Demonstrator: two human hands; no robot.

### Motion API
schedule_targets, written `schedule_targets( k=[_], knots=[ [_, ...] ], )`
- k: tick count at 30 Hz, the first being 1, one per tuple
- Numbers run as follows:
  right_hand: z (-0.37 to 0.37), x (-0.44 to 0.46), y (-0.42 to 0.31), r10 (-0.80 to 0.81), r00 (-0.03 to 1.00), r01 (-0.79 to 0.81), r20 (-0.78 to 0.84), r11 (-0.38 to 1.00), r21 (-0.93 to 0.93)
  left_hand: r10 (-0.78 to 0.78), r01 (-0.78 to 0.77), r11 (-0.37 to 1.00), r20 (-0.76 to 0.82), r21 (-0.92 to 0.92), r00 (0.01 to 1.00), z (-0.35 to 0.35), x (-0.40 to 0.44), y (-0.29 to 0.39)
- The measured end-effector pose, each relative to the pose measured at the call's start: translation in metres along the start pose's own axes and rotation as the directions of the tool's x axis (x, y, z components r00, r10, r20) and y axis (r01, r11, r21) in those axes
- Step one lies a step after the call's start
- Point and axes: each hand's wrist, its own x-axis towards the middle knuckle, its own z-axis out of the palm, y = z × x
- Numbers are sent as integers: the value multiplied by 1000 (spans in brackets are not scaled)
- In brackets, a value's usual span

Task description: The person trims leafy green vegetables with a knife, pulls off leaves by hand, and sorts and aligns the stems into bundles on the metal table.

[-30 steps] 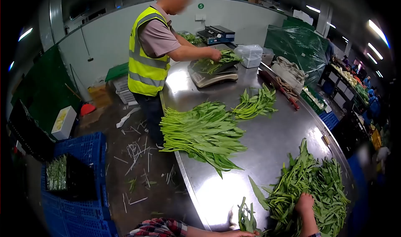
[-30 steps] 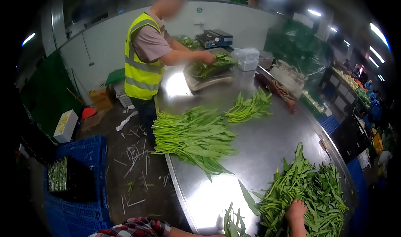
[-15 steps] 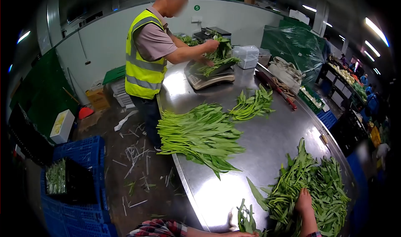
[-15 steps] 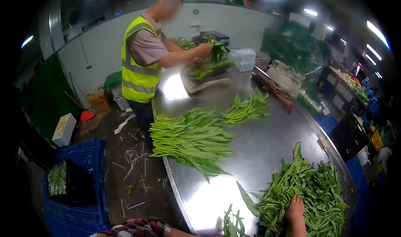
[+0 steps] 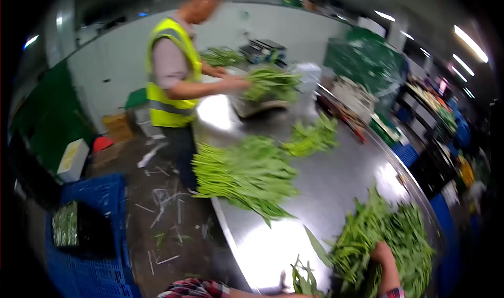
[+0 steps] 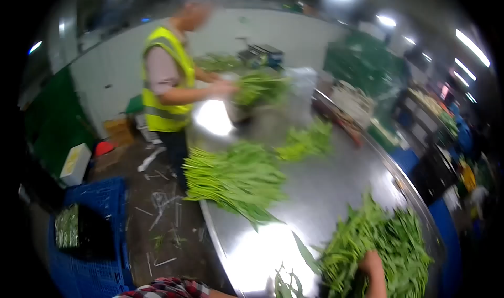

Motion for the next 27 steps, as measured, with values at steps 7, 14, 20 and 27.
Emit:
schedule_targets(
  k=[7, 14, 20, 27],
  knots=[
    [-121, -66, 33, 126, 992, -110, 10, 820, 561, -89, 78, 990, -90, -116, 992, 7, -15, 15],
    [-159, -125, 65, 238, 970, -120, -42, 627, 769, -112, 103, 990, -95, -99, 989, 8, 12, 23],
    [-149, -112, 42, 176, 979, -60, -103, 729, 682, -122, 113, 991, -139, -73, 983, 6, 38, 42],
    [-130, -94, -22, 188, 967, -123, -171, 935, 333, -140, 136, 990, -119, -41, 983, 17, 58, 50]
  ],
)
